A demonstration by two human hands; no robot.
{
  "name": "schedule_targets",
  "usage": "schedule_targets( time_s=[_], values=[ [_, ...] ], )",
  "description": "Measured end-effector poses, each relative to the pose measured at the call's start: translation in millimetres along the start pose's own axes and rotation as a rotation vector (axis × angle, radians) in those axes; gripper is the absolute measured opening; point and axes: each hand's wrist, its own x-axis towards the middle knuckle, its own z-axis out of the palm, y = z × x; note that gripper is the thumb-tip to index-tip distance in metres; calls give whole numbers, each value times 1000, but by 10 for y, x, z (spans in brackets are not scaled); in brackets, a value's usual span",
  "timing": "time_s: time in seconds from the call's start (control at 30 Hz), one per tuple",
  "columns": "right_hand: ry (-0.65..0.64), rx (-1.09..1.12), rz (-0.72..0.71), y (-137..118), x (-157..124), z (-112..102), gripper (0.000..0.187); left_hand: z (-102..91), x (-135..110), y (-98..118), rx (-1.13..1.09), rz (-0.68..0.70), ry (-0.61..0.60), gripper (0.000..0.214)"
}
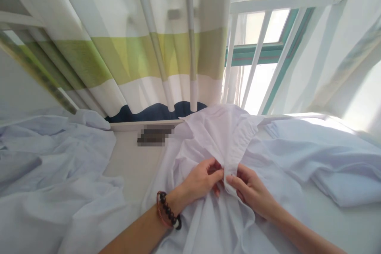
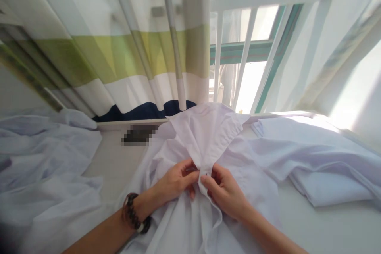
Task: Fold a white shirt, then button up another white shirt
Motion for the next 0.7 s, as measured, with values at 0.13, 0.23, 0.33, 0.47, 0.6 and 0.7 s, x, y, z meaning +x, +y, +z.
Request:
schedule_targets(
  time_s=[0.13, 0.23, 0.33, 0.47, 0.6, 0.7],
  values=[
    [56, -66, -22, 33, 31, -20, 28, -24, -83, -21, -96, 47, -7, 44],
    [61, -71, -40, -11, 42, -31, 24, -45, -56, -63, -130, 44, 52, 49],
    [65, -55, -79, -81, 44, -35, 20, -73, -7, -123, -70, 59, 84, 47],
    [37, -67, -125, -81, 30, -35, 18, -78, -4, -175, 109, 86, 119, 32],
    [17, -145, -84, 0, 17, -36, 19, -46, -55, -119, 155, 72, 60, 33],
    [55, -179, -83, 21, 26, -28, 17, -71, -84, -46, 57, 59, -58, 34]
  ],
)
